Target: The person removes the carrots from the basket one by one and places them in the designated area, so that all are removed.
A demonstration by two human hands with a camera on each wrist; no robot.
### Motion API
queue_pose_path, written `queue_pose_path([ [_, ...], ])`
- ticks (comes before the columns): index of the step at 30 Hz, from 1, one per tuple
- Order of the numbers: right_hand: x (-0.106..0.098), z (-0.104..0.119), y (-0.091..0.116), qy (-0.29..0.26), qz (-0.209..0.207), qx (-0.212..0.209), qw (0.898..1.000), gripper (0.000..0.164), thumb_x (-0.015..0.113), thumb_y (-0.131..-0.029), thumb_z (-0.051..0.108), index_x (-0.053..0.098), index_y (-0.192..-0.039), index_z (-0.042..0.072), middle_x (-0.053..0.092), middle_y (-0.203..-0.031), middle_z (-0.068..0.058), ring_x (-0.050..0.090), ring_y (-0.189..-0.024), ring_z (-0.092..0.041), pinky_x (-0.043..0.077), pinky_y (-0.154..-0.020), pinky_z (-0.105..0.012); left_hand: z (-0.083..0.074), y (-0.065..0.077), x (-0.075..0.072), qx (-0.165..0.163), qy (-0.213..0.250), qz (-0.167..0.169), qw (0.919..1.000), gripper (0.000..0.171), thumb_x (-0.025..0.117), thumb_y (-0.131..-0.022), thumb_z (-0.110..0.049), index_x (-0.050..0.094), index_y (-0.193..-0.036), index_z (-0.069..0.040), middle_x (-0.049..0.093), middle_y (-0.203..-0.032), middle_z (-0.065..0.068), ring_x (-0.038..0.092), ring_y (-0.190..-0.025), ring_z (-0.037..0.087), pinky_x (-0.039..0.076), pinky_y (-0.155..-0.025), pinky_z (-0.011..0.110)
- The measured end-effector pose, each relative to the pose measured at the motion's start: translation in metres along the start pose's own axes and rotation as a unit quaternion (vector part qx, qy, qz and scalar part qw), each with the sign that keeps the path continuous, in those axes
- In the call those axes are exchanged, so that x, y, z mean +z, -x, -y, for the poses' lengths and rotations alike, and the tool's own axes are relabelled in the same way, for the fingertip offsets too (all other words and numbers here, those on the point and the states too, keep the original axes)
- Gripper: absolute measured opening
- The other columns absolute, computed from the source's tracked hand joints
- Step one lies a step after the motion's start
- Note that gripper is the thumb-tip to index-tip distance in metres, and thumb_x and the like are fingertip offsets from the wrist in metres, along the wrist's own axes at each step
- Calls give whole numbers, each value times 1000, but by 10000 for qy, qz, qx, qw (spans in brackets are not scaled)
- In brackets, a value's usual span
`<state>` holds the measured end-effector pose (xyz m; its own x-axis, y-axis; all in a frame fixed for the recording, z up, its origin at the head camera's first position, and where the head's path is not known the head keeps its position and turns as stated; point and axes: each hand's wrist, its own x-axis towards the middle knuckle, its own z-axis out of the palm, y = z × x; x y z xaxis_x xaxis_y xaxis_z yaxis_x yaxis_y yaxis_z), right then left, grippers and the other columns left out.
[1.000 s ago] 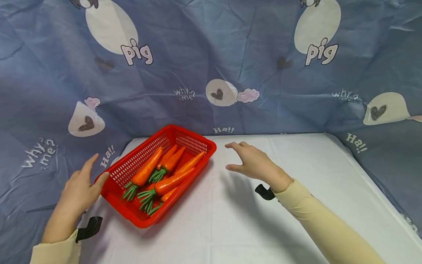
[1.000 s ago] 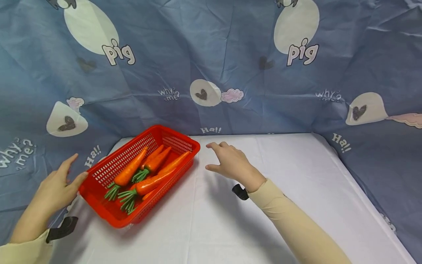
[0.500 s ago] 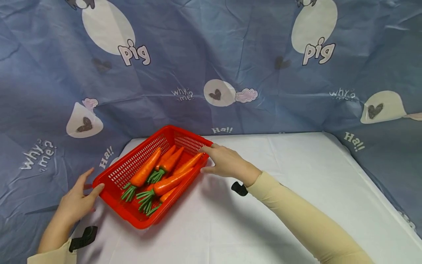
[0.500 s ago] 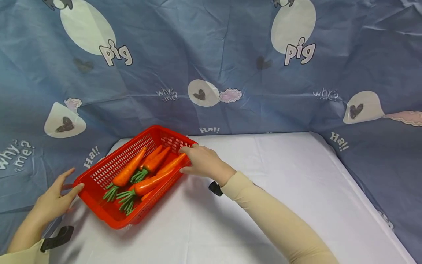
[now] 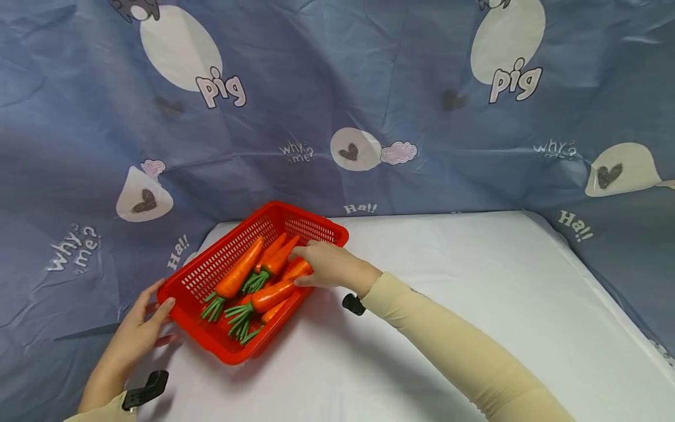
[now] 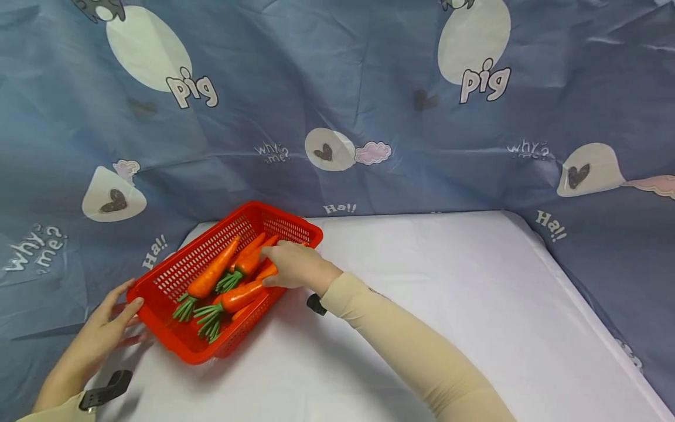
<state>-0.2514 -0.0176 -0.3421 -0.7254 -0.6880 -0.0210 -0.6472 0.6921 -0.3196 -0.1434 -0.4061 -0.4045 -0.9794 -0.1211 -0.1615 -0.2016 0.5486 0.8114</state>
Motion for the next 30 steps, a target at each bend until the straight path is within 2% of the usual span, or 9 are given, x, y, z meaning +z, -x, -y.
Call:
queue_pose_path([
  [2, 3, 1, -2, 30, 65, -8, 10000, 52, 79, -99, 37, 65, -146, 19, 70, -140, -7, 63, -131, -23, 55, -107, -41, 5, -1, 5, 140, 284, -3, 9995, 80, 42, -117, -38, -8, -171, -8, 30, -151, 40, 71, -108, 15, 67, -79, 41],
  [4, 5, 3, -4, 88, 131, -27, 9999, 53, 79, -99, 37, 64, -147, 19, 69, -141, -7, 64, -129, -22, 56, -104, -41, 11, -1, 9, 233, 670, -61, 9975, 78, 45, -116, -35, -6, -172, -12, 46, -143, 23, 69, -98, -1, 67, -76, 37],
  [6, 7, 6, -7, 156, 210, -19, 9997, 54, 79, -99, 38, 64, -147, 20, 70, -139, -6, 65, -125, -20, 57, -100, -39, 17, -1, 10, 329, 1150, -76, 9928, 79, 47, -116, -32, -6, -172, -15, 58, -131, 1, 68, -93, -7, 66, -73, 34],
  [8, 9, 8, -12, 151, 283, -28, 9995, 54, 79, -99, 38, 64, -147, 20, 71, -137, -5, 65, -121, -18, 57, -98, -36, 21, -2, 11, 403, 1568, -94, 9868, 80, 48, -116, -29, -7, -172, -17, 61, -115, -20, 70, -92, -7, 66, -71, 32],
  [10, 10, 11, -16, 109, 365, -57, 9993, 53, 79, -99, 36, 64, -146, 19, 72, -134, -5, 64, -117, -18, 56, -97, -33, 24, -3, 12, 420, 1847, -74, 9819, 82, 49, -116, -28, -11, -172, -18, 61, -107, -31, 71, -92, -6, 65, -70, 31],
  [14, 13, 16, -25, 60, 568, -99, 9983, 51, 80, -99, 32, 65, -145, 18, 73, -133, -3, 65, -117, -17, 54, -102, -29, 28, -4, 15, 343, 1924, -136, 9806, 86, 48, -116, -31, -16, -171, -18, 59, -106, -32, 70, -92, -7, 65, -70, 29],
  [17, 15, 21, -32, 4, 791, 15, 9969, 50, 80, -98, 29, 66, -145, 19, 72, -137, -1, 65, -121, -16, 53, -105, -29, 30, -5, 18, 269, 2073, -186, 9777, 85, 49, -115, -33, -14, -171, -22, 57, -111, -30, 70, -93, -8, 65, -72, 29],
  [22, 19, 25, -41, -84, 1108, 172, 9937, 45, 80, -97, 25, 69, -141, 22, 70, -139, 1, 62, -118, -15, 51, -99, -28, 35, -7, 22, 165, 2358, -213, 9714, 79, 48, -115, -35, -9, -171, -34, 50, -123, -22, 70, -96, -8, 64, -73, 27],
  [30, 25, 26, -48, -201, 1154, 380, 9924, 40, 76, -96, 11, 74, -133, 25, 70, -136, 0, 58, -109, -14, 49, -93, -25, 36, -8, 26, 162, 2800, -199, 9597, 74, 45, -117, -32, -5, -170, -41, 46, -131, -21, 67, -99, -9, 64, -74, 27],
])
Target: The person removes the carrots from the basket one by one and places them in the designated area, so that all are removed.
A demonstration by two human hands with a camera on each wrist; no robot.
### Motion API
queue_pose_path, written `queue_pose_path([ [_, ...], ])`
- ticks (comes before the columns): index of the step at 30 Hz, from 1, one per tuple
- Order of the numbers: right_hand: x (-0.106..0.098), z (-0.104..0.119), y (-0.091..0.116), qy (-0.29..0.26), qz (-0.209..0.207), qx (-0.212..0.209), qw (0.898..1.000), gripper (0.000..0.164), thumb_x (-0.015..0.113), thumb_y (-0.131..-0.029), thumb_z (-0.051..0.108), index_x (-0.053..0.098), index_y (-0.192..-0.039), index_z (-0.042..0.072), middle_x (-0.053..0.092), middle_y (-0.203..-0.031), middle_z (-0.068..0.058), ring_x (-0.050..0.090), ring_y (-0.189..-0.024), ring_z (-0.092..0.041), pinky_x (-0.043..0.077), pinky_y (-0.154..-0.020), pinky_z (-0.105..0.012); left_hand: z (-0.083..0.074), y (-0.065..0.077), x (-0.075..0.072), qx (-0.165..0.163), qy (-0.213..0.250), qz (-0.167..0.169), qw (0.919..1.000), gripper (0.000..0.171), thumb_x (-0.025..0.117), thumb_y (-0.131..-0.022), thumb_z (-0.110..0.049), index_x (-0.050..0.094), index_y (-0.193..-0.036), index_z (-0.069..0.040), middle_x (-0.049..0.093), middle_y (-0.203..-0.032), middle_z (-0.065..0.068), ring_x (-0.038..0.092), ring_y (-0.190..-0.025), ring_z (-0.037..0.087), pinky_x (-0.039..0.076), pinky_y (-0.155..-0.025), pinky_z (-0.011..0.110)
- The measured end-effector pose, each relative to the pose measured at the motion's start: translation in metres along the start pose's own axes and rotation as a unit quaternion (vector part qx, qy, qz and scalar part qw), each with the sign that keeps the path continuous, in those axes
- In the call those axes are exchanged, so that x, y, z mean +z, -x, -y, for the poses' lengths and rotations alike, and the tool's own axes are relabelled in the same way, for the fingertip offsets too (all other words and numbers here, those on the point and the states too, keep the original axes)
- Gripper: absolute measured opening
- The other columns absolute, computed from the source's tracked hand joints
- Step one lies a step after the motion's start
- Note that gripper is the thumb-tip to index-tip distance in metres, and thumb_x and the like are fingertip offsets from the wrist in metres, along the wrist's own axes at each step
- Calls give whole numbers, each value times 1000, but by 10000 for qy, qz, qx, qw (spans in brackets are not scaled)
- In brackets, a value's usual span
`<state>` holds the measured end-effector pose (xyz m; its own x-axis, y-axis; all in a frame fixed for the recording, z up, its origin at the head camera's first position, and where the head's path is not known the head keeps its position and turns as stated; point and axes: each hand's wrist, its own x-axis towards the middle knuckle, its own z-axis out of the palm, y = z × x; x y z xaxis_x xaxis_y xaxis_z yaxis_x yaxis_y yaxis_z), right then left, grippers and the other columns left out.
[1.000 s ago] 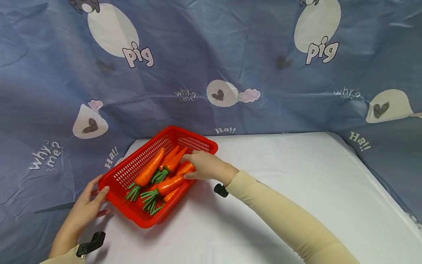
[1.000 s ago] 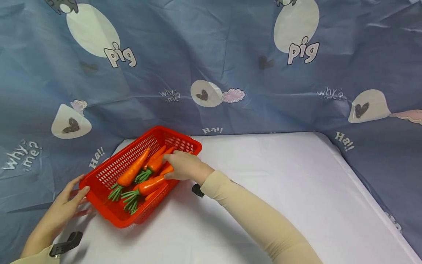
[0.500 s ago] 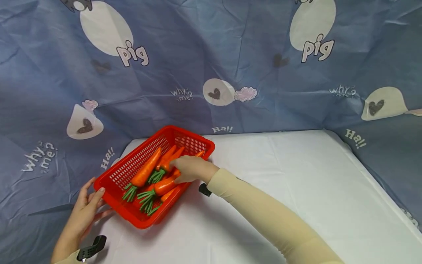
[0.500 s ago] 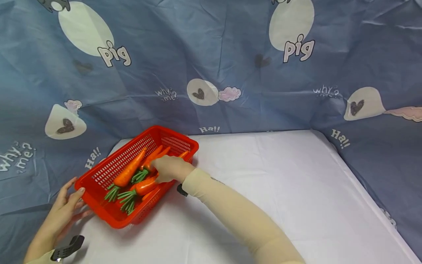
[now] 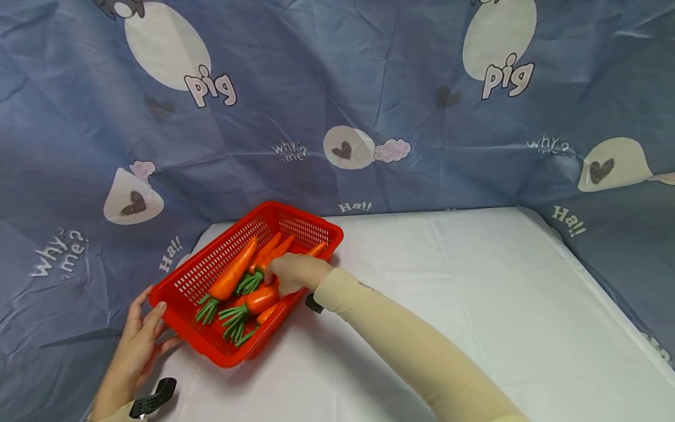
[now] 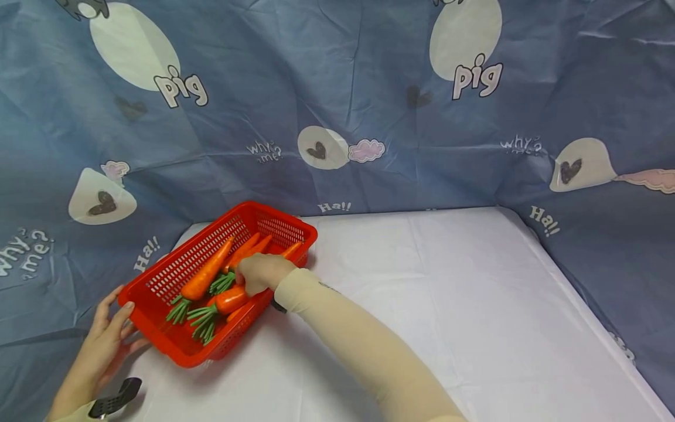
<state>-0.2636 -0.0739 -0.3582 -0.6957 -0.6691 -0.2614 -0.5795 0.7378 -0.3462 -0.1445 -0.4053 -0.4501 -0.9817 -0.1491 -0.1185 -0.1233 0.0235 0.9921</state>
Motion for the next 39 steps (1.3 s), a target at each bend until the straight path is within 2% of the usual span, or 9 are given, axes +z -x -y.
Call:
queue_pose_path([
  [6, 4, 4, -3, 200, -69, 261, 9994, 41, 73, -99, 8, 74, -133, 31, 70, -138, 4, 64, -115, -14, 52, -99, -28, 2, 1, 3, 113, 197, -31, 9997, 71, 44, -117, -32, -2, -170, -42, 44, -132, -19, 67, -100, -9, 64, -73, 27],
  [12, 8, 8, -5, 326, -161, 347, 9987, 42, 71, -101, 9, 74, -134, 34, 71, -138, 8, 65, -119, -14, 52, -103, -28, 5, 1, 4, 145, 461, -69, 9988, 69, 44, -117, -32, 0, -169, -44, 42, -134, -18, 67, -102, -8, 65, -73, 29],
  [21, 8, 9, -6, 584, -91, 21, 9982, 41, 77, -100, 14, 74, -135, 36, 71, -138, 12, 65, -125, -13, 52, -109, -29, 13, -2, 2, 126, 745, -182, 9970, 69, 44, -116, -32, 0, -167, -49, 39, -134, -19, 66, -98, -6, 65, -72, 30],
  [30, 7, 9, -3, 914, -169, -41, 9957, 44, 83, -96, 27, 70, -136, 41, 68, -141, 14, 65, -126, -14, 56, -104, -41, 17, -2, 2, 233, 712, -137, 9971, 67, 43, -116, -33, 2, -167, -48, 40, -135, -19, 66, -98, -7, 66, -71, 32],
  [39, -2, 5, 2, 1063, -355, -328, 9932, 47, 83, -96, 31, 68, -140, 40, 68, -140, 11, 63, -129, -11, 57, -98, -42, 20, -2, 2, 482, 898, -23, 9948, 62, 42, -117, -29, 9, -165, -49, 41, -136, -17, 66, -101, -6, 64, -72, 30],
])
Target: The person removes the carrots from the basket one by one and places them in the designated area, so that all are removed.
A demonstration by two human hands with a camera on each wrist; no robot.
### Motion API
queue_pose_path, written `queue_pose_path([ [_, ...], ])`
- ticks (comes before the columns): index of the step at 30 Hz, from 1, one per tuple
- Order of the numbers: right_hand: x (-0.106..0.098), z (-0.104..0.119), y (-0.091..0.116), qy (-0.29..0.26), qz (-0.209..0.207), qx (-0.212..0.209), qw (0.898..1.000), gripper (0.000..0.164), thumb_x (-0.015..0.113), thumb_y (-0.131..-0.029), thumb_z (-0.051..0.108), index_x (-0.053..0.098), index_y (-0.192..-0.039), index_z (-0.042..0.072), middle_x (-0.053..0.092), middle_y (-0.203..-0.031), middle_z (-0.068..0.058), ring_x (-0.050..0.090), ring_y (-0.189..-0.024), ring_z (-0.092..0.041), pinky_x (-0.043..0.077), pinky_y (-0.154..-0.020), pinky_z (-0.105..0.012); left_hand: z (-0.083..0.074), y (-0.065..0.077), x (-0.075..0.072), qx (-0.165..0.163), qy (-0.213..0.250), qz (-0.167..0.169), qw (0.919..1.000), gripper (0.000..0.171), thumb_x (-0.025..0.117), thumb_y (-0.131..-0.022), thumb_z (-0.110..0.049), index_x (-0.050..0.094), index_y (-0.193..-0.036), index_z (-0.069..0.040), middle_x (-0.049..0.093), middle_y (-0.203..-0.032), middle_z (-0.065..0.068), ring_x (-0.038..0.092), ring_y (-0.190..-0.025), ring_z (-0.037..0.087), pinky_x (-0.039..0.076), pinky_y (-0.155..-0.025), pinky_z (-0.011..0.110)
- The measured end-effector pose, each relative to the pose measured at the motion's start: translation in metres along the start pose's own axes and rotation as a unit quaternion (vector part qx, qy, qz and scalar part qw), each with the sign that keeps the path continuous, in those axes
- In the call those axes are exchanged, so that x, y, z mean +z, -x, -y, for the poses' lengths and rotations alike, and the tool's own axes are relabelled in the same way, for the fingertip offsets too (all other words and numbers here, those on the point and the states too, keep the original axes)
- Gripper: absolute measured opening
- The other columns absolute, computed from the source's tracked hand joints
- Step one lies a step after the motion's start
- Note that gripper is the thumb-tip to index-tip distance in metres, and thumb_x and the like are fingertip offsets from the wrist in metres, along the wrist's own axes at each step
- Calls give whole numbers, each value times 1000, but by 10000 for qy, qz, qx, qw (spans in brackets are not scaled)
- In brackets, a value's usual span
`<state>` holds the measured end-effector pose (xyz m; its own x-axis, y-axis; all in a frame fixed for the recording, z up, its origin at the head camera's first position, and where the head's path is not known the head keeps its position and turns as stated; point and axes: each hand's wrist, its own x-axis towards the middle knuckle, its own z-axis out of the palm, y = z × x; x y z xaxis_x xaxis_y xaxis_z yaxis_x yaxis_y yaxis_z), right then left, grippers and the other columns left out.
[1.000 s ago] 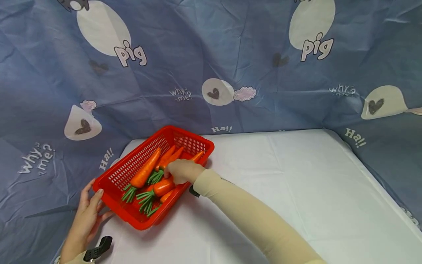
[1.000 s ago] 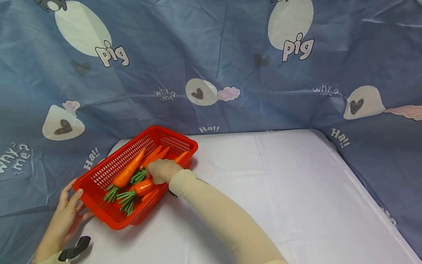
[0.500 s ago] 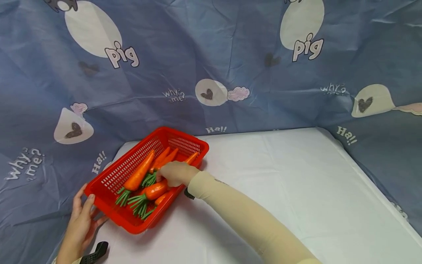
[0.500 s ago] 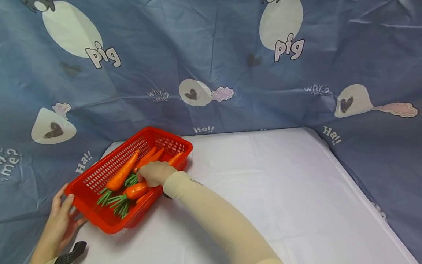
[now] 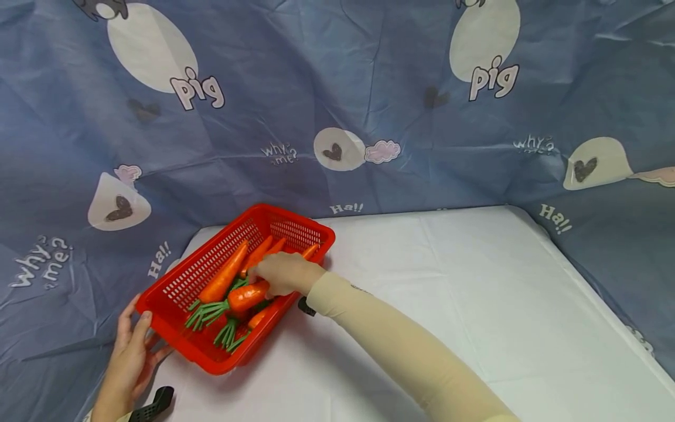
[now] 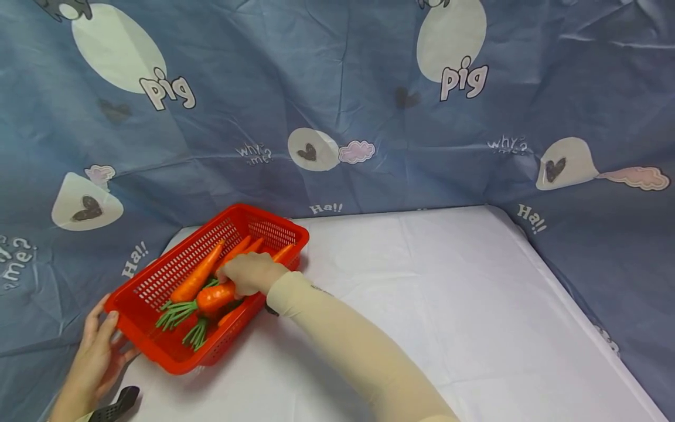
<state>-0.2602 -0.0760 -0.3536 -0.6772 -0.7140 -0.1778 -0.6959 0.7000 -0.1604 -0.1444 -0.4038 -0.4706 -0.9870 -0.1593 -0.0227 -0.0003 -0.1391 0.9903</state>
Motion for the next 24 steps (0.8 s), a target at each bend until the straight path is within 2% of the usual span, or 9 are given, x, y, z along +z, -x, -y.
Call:
queue_pose_path([
  [10, -16, -5, 10, -199, -304, -87, 9993, 51, 82, -97, 32, 65, -144, 39, 65, -143, 9, 62, -132, -15, 58, -102, -44, 3, -2, -2, -30, 35, -88, 10000, 64, 44, -116, -30, 10, -167, -47, 40, -137, -19, 65, -100, -7, 65, -71, 31],
  [16, -22, -15, 20, -365, -505, -253, 9977, 50, 83, -97, 29, 66, -143, 34, 67, -141, 6, 60, -133, -13, 55, -106, -38, 1, 0, -1, -139, 101, -158, 9997, 60, 46, -116, -31, 15, -163, -50, 40, -136, -19, 66, -98, -6, 65, -71, 31],
  [24, -30, -33, 33, -681, -680, -347, 9948, 54, 81, -98, 30, 63, -148, 25, 68, -139, 0, 61, -132, -17, 52, -112, -33, 1, 0, 0, -45, 91, -102, 9999, 61, 44, -116, -29, 12, -164, -49, 41, -135, -18, 66, -99, -6, 64, -70, 30],
])
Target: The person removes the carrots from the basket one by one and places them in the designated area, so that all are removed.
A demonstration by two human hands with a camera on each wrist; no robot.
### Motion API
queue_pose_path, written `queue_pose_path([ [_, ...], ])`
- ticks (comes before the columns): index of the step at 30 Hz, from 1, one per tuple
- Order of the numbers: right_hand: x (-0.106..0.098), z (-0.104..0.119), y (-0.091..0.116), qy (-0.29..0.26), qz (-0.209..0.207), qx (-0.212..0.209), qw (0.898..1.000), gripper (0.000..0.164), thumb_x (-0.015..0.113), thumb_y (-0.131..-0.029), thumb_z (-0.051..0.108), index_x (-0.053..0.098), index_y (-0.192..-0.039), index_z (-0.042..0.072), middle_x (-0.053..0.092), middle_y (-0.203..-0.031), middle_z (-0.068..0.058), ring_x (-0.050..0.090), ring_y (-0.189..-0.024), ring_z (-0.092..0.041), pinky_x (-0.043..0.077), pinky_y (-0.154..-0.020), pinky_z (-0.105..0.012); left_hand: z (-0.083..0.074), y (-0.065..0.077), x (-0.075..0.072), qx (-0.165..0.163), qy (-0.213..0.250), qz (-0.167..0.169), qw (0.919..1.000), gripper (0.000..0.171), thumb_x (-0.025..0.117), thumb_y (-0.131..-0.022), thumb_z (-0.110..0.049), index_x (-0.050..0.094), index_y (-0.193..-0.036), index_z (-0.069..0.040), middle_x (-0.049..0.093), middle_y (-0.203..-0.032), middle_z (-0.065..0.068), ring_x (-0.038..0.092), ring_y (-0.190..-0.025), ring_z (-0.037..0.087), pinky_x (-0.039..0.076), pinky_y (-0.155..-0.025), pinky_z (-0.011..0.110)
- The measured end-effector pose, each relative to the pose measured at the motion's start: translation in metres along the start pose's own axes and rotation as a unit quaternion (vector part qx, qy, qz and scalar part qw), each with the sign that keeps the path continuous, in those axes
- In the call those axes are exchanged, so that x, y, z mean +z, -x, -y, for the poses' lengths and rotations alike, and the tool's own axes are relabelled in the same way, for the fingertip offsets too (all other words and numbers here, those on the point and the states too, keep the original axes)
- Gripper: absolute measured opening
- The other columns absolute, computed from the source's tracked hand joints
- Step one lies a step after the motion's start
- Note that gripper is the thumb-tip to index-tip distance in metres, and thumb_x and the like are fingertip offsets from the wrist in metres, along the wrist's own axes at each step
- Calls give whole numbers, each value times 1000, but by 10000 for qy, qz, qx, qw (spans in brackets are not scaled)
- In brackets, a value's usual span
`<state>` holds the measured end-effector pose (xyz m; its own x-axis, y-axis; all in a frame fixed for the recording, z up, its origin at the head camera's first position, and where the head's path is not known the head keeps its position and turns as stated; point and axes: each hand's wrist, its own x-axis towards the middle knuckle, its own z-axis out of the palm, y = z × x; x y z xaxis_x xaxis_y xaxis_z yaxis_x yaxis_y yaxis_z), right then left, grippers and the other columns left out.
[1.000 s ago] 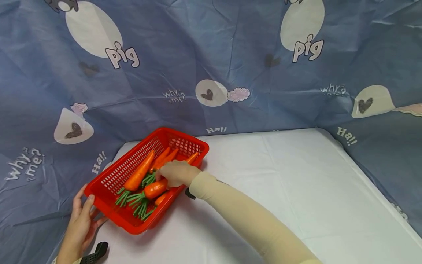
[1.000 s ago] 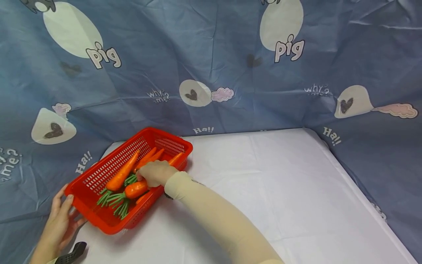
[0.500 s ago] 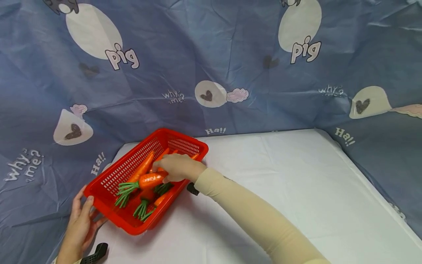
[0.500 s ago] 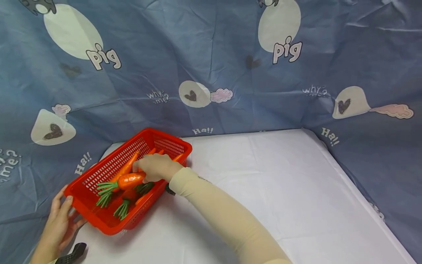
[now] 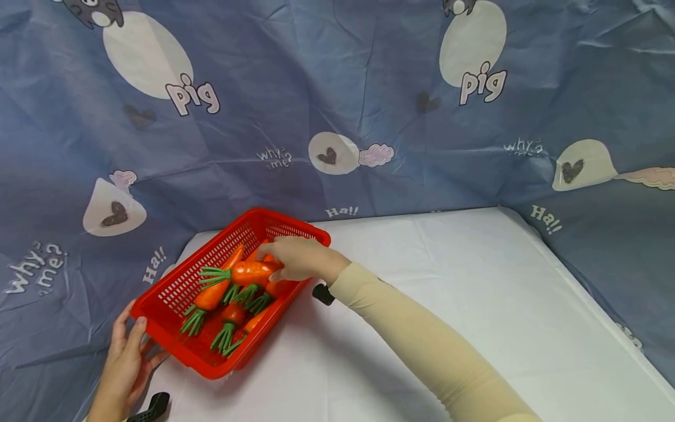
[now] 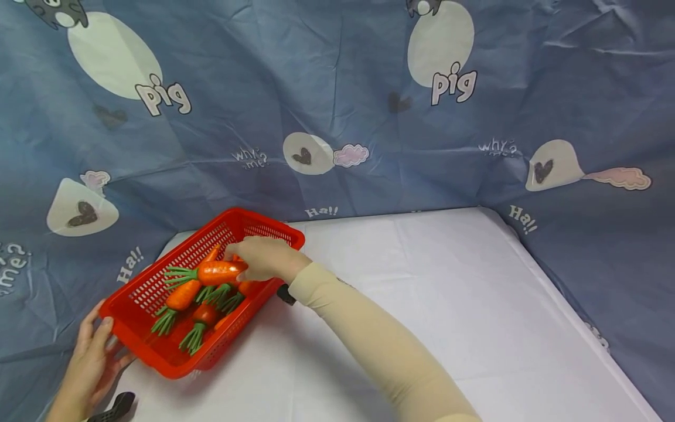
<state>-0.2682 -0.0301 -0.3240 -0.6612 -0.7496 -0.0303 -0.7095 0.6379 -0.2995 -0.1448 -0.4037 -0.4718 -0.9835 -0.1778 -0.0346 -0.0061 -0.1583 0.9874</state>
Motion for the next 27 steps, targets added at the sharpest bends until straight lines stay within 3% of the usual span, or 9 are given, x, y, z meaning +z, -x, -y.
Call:
queue_pose_path([
  [8, -6, -19, 14, -390, -118, 213, 9989, 46, 77, -101, 31, 62, -143, 22, 69, -131, -4, 64, -120, -18, 55, -102, -36, 2, 0, -2, 33, 92, 53, 9999, 61, 44, -116, -28, 14, -165, -49, 43, -135, -18, 68, -98, -4, 65, -70, 30],
  [13, -7, -32, 23, -681, -305, 240, 9969, 46, 77, -101, 29, 63, -142, 17, 70, -123, -6, 64, -114, -22, 53, -104, -37, 1, 0, -1, 41, 14, 9, 10000, 63, 45, -116, -28, 13, -166, -49, 43, -135, -18, 67, -98, -5, 64, -70, 30],
  [21, -5, -53, 37, -1088, -619, 402, 9913, 45, 76, -102, 29, 61, -141, 12, 62, -98, -7, 59, -93, -22, 48, -86, -35, 1, -1, -1, 61, -1, 10, 10000, 61, 44, -116, -28, 14, -164, -49, 43, -135, -18, 67, -98, -5, 64, -69, 30],
  [27, -1, -67, 49, -1422, -864, 659, 9839, 44, 74, -101, 30, 61, -139, 12, 68, -101, -6, 64, -92, -20, 52, -86, -35, 2, -2, -2, 70, 39, 12, 10000, 60, 45, -116, -27, 16, -164, -49, 43, -135, -18, 67, -98, -5, 64, -69, 30],
])
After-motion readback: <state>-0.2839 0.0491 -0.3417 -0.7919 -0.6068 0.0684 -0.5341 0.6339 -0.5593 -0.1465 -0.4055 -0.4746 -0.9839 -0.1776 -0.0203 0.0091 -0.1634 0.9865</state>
